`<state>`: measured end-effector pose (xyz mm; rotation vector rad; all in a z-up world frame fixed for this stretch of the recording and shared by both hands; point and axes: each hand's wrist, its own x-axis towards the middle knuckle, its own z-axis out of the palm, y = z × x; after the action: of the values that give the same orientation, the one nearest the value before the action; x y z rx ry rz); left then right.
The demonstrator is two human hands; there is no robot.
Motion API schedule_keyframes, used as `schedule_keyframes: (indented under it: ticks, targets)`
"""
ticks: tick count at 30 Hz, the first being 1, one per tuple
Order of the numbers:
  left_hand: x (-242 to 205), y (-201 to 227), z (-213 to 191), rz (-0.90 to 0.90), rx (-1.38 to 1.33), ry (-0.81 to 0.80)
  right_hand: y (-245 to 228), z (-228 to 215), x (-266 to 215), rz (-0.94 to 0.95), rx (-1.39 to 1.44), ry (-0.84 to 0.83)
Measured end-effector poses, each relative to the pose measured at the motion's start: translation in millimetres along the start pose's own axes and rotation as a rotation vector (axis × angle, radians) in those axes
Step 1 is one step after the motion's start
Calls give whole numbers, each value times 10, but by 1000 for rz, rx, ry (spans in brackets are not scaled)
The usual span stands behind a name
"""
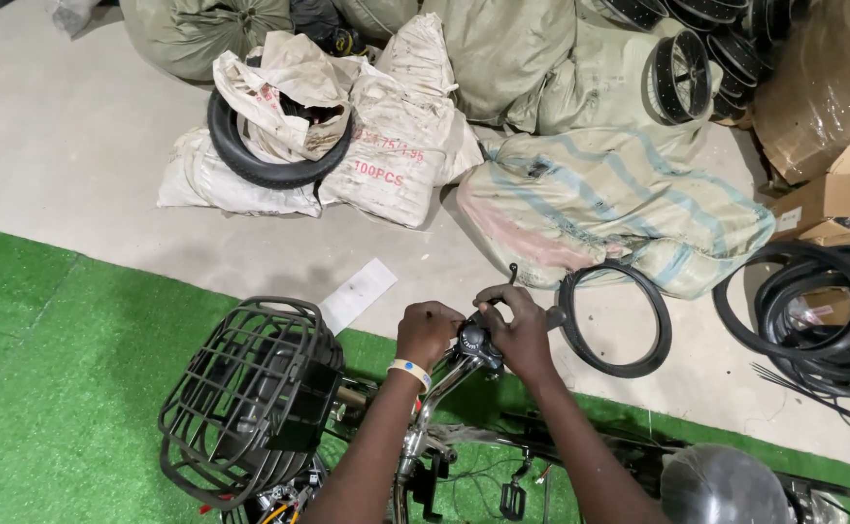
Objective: The person uses pliers to cut a black cable and then threads it through the bicycle's handlebar and front fork. They manipulate the cable ends and route the wire along the frame near the front wheel.
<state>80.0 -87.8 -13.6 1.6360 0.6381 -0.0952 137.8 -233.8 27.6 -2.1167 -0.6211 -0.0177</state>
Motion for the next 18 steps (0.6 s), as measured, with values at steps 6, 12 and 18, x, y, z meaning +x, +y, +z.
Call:
schedule_keyframes:
  ticks: [6, 12, 18]
  targets:
    - [-112, 80, -117, -338, -528, -243, -31, 6, 5, -19, -3, -22]
    - [-229, 168, -207, -441, -716, -267, -89, 2, -8, -48, -7, -14]
    - [13, -10, -135, -402, -565, -217, -75, -19, -34, -68, -6, -2]
